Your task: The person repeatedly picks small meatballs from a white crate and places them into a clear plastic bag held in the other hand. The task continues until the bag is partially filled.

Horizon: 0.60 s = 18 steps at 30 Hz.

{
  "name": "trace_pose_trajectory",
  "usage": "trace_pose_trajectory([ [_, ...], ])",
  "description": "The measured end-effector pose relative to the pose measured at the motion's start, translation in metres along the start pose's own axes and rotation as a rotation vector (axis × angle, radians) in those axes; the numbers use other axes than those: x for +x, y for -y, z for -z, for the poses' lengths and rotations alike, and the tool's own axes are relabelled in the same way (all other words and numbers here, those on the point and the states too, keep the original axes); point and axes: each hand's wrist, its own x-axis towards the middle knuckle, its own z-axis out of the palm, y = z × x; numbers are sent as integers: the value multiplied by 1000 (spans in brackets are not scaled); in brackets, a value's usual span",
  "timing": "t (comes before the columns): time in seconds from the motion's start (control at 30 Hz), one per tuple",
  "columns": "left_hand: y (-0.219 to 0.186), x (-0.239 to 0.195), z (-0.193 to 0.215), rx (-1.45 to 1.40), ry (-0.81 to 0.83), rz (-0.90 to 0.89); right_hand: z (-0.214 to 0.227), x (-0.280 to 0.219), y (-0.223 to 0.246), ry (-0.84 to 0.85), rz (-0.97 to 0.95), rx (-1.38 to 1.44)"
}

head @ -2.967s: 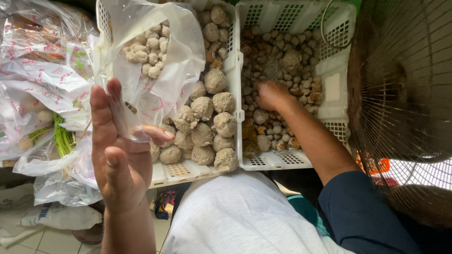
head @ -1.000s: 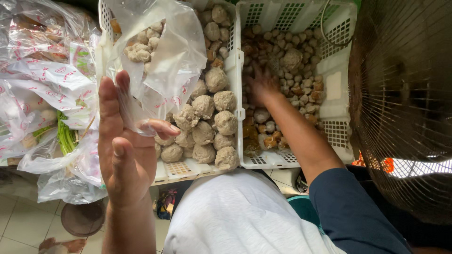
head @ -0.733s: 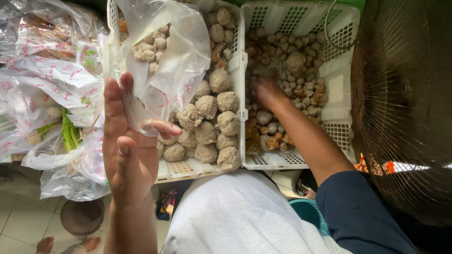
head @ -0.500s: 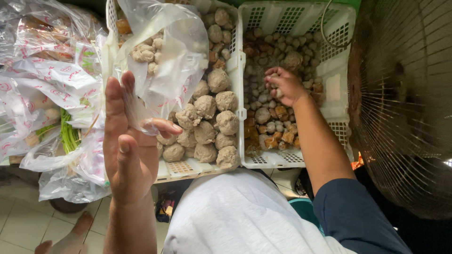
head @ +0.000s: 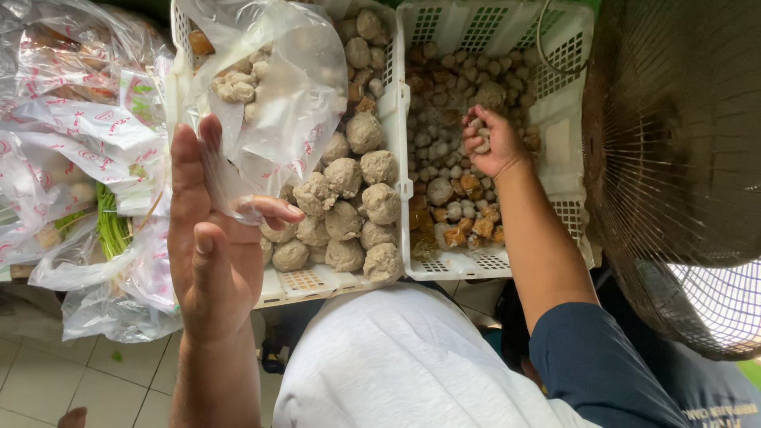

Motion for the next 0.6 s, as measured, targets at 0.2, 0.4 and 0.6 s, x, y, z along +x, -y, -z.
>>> trace_pose_trajectory([
  [0.2,1,1,-1,-4,-10,9,-7,44,-37,-65,383,-1706],
  [0.4,0,-1,-1,20,-15,15,-7,80,-80,44,352,-2344],
  [0.6,-2,-4,1,22,-20,14,4,55,-37,82,-32,-716],
])
